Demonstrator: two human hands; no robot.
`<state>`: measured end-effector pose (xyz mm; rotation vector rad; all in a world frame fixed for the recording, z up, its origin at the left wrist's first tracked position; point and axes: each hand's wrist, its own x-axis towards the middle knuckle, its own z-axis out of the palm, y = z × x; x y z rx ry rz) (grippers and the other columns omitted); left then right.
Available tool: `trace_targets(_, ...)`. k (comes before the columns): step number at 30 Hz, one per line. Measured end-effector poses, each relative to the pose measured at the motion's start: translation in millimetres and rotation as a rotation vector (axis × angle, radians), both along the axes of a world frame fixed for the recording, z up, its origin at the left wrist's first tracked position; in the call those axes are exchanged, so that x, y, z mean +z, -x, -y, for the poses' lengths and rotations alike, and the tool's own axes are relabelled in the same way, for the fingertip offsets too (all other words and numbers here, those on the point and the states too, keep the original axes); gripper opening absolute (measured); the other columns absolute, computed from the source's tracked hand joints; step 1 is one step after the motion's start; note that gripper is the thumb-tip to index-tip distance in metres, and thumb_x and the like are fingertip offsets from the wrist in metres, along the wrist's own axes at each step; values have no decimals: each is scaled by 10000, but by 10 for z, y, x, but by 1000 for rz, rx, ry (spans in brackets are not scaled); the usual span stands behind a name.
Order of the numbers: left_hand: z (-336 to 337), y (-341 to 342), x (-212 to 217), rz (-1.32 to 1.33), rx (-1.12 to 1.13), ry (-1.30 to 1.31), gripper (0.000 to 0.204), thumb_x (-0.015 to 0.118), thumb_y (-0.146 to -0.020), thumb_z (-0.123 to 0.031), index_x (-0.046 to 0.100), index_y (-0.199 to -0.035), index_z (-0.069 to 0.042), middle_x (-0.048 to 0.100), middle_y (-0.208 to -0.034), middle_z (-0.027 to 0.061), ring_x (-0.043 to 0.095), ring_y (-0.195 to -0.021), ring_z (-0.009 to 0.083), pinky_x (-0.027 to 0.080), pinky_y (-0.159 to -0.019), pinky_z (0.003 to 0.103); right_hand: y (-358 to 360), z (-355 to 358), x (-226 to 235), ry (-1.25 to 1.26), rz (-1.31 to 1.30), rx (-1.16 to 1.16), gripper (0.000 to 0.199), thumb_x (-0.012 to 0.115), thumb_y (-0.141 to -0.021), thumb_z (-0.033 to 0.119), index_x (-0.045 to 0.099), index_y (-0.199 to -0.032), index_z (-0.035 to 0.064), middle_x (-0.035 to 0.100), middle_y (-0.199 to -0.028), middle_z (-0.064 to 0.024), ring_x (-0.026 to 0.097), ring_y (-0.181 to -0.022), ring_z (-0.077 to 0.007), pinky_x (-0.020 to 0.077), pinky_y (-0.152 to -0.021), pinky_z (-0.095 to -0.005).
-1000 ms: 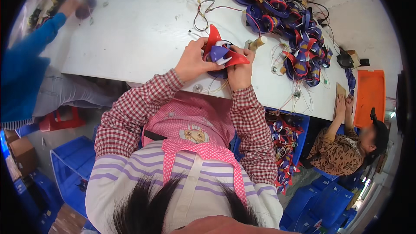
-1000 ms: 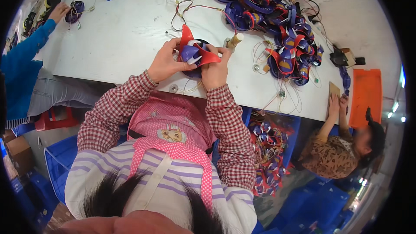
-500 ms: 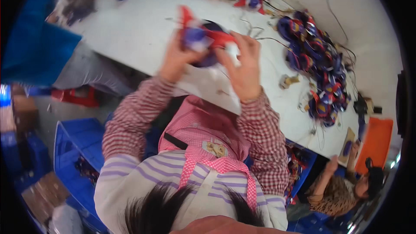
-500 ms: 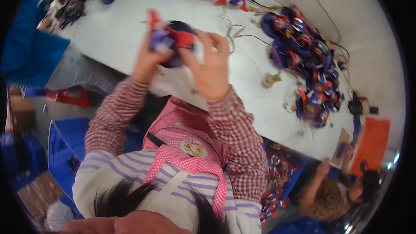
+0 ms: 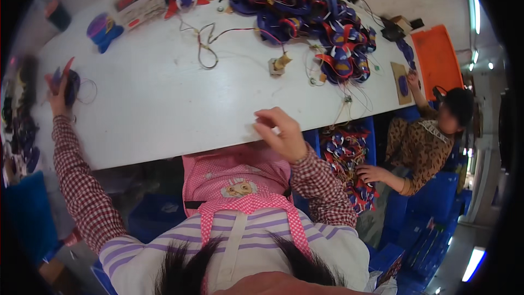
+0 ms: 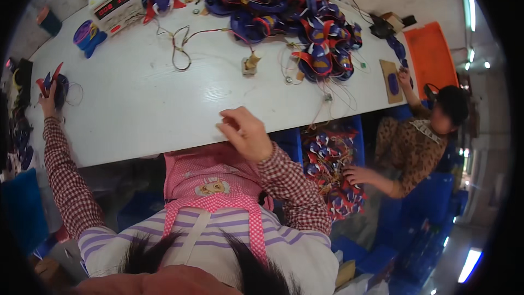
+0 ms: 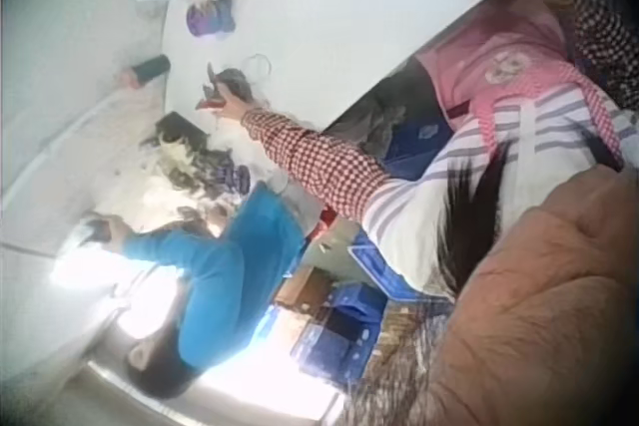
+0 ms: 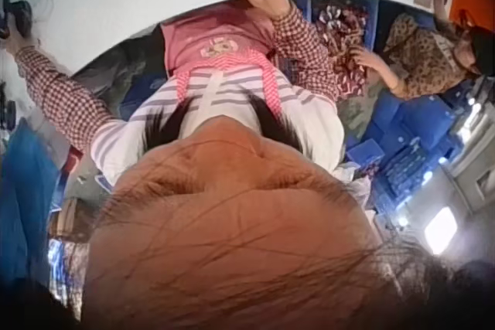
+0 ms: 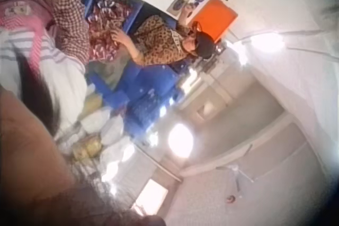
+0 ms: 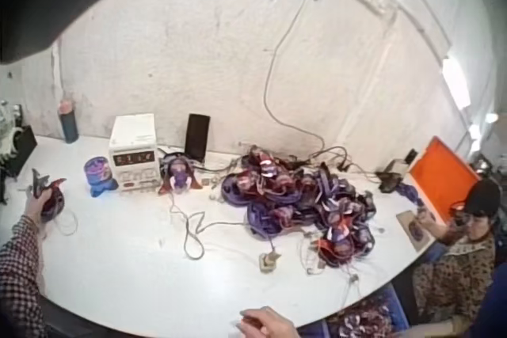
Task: The recorder is assembling small electronic components or toys at an industrial workbench.
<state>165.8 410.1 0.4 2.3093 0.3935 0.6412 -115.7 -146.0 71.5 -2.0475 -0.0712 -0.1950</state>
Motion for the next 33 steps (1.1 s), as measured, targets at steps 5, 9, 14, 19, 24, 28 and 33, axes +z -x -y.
trace_targets(5,-137,-77,21,4,290,-671,522,649,-858,-260,466,-1259,20,562,-1112,183,566,-962,217,465,-841,297,72,764,160,-92,-41,-262,232,588,-854,13,580,-1084,-12,589,-875,-56,552,-744,-119,455,-681,-206)
trace_targets(9,857,388,267,233,-349,-205,418,607,-891,-181,480,-1250,-7,559,-1128,149,564,-957,207,461,-850,303,-1,1140,281,-347,-70,-354,239,577,-879,50,564,-1105,-27,608,-879,-76,556,-710,-120,464,-655,-207)
trace_targets(14,3178,910,969,-2,-951,46,287,616,-836,-68,556,-1115,-35,572,-897,43,517,-751,122,443,-684,240,-361,1635,450,-409,-76,-362,234,605,-874,103,582,-1069,-24,638,-870,-88,568,-687,-114,463,-605,-207)
trace_targets(19,4737,383,1031,-106,-1225,233,381,625,-837,-171,514,-1180,-46,605,-762,51,552,-651,123,439,-586,253,-687,1878,593,-424,-178,-247,218,611,-875,125,597,-1037,-21,639,-819,-77,567,-673,-105,457,-591,-197)
trace_targets(24,5917,-416,924,37,-945,-146,656,606,-816,-495,443,-1213,2,626,-930,150,632,-757,253,491,-680,332,-1388,1849,453,325,100,-212,196,616,-850,137,627,-1023,47,644,-820,-39,583,-677,-130,471,-603,-221)
trace_targets(28,6470,-593,963,-129,-842,-338,844,626,-721,-623,403,-1240,4,543,-1116,236,625,-861,359,512,-760,398,-2026,1913,93,886,512,-165,204,578,-819,138,611,-1013,81,598,-946,-69,600,-749,-213,494,-667,-285)
trace_targets(33,6664,-704,902,-242,-833,-416,836,640,-702,-614,428,-1228,1,522,-1148,244,614,-899,377,517,-775,432,-2427,1992,-70,1239,552,-62,125,546,-806,140,590,-916,101,549,-946,-84,595,-744,-259,505,-673,-363)
